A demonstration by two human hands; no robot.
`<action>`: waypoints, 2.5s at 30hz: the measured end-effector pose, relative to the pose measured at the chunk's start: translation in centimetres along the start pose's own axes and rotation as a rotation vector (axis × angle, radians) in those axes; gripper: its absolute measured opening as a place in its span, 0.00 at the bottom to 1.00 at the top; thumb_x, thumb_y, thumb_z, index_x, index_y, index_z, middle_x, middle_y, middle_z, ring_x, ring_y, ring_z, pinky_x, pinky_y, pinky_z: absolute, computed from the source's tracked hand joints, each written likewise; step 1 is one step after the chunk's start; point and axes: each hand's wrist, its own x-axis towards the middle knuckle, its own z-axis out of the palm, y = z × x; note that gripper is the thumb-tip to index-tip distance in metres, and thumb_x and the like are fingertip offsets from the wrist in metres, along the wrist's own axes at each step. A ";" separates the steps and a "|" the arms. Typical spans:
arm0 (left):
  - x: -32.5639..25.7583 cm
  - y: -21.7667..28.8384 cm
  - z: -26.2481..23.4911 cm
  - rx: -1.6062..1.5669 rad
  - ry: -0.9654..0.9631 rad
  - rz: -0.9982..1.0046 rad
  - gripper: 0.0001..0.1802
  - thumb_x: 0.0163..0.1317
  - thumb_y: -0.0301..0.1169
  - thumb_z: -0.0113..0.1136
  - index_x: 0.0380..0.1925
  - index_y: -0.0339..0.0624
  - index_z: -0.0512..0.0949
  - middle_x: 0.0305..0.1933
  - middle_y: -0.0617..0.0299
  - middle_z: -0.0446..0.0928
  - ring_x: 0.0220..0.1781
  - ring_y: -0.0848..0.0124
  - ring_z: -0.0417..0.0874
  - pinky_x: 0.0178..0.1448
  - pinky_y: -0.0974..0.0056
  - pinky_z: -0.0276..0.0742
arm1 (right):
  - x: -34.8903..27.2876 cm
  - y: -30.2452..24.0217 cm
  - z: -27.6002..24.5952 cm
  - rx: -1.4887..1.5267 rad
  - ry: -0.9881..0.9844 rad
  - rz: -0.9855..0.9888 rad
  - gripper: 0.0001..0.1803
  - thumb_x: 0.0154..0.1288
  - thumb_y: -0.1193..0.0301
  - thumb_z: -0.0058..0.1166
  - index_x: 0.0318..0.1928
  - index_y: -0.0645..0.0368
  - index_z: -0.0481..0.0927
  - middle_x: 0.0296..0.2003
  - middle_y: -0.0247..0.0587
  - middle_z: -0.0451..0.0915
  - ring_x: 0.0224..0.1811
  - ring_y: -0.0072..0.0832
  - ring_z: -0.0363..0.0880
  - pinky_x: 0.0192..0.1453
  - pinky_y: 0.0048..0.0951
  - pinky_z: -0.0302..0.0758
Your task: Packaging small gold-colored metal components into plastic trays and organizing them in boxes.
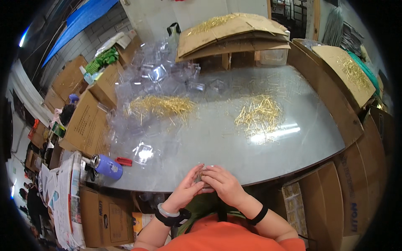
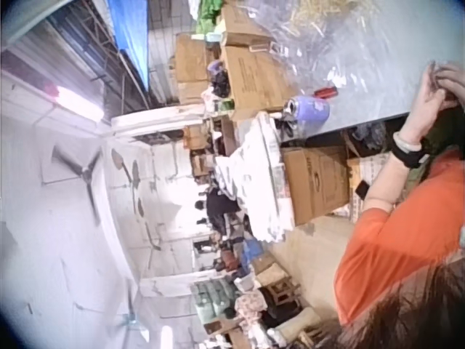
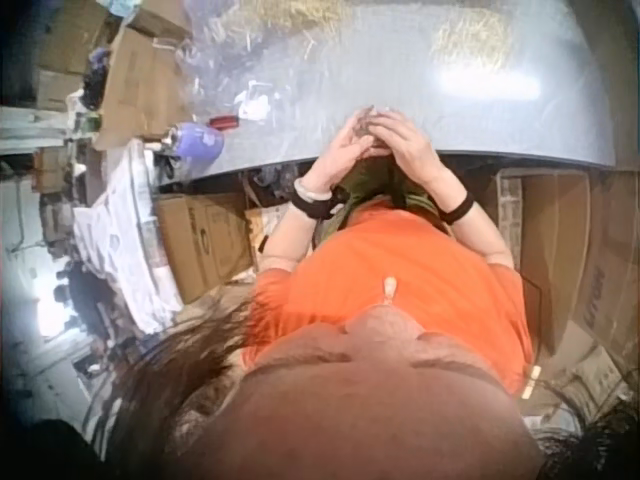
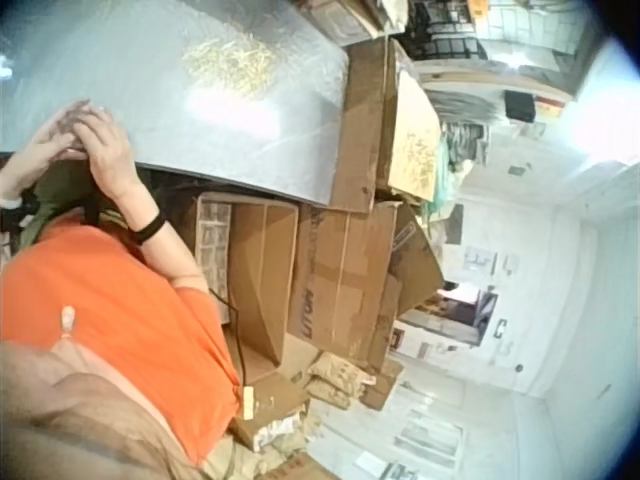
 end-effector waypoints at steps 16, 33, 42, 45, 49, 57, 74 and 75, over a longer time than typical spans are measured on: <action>-0.5 -1.2 -0.8 1.188 0.340 0.448 0.33 0.67 0.32 0.64 0.69 0.32 0.65 0.71 0.44 0.69 0.71 0.44 0.69 0.73 0.46 0.64 | 0.7 1.6 -0.6 0.068 -0.157 -0.011 0.12 0.56 0.79 0.58 0.43 0.59 0.82 0.44 0.42 0.80 0.47 0.43 0.79 0.52 0.40 0.78; 0.1 -1.7 0.0 1.562 0.145 0.522 0.28 0.73 0.34 0.54 0.68 0.28 0.68 0.75 0.42 0.66 0.77 0.45 0.65 0.78 0.41 0.55 | -2.2 -2.2 -1.9 -0.065 -0.144 0.363 0.32 0.67 0.76 0.58 0.70 0.66 0.66 0.68 0.57 0.70 0.74 0.54 0.65 0.79 0.59 0.53; 0.4 -1.4 1.8 1.576 0.139 0.591 0.28 0.68 0.29 0.58 0.67 0.28 0.70 0.75 0.43 0.65 0.78 0.45 0.63 0.80 0.39 0.53 | -0.3 2.5 -2.8 0.071 0.040 0.508 0.18 0.67 0.79 0.59 0.57 0.63 0.78 0.41 0.48 0.84 0.42 0.43 0.84 0.46 0.37 0.79; 0.9 -2.2 1.8 1.510 0.119 0.553 0.28 0.68 0.29 0.57 0.67 0.29 0.69 0.74 0.44 0.65 0.78 0.47 0.63 0.80 0.39 0.53 | 0.8 2.9 -2.7 0.102 -0.004 0.539 0.14 0.66 0.76 0.61 0.52 0.62 0.80 0.37 0.48 0.84 0.40 0.46 0.83 0.44 0.41 0.78; 1.0 -2.4 1.5 1.496 0.114 0.567 0.30 0.68 0.29 0.57 0.69 0.30 0.68 0.74 0.44 0.66 0.77 0.48 0.65 0.80 0.39 0.53 | 2.1 3.6 -2.7 0.100 -0.166 0.685 0.09 0.65 0.74 0.63 0.44 0.60 0.82 0.33 0.48 0.83 0.37 0.48 0.82 0.43 0.42 0.78; 1.1 -2.3 1.5 1.485 0.126 0.586 0.33 0.67 0.28 0.59 0.71 0.31 0.64 0.74 0.46 0.66 0.76 0.48 0.66 0.79 0.38 0.56 | 2.6 3.7 -4.6 0.055 -0.116 0.381 0.07 0.63 0.74 0.65 0.39 0.62 0.81 0.49 0.48 0.79 0.45 0.46 0.79 0.46 0.39 0.78; 1.2 -1.9 1.4 1.479 0.071 0.576 0.30 0.66 0.30 0.62 0.67 0.33 0.70 0.72 0.47 0.69 0.75 0.47 0.67 0.78 0.40 0.59 | -0.3 0.5 -1.4 -0.033 0.028 0.446 0.09 0.60 0.76 0.65 0.41 0.60 0.80 0.44 0.47 0.77 0.46 0.47 0.78 0.49 0.44 0.76; 1.0 -1.8 1.3 1.481 0.063 0.569 0.30 0.66 0.31 0.62 0.67 0.33 0.70 0.71 0.47 0.69 0.75 0.47 0.67 0.78 0.40 0.59 | -0.2 0.6 -1.6 -0.039 0.008 0.430 0.10 0.60 0.76 0.65 0.42 0.60 0.80 0.45 0.48 0.77 0.46 0.47 0.78 0.50 0.45 0.76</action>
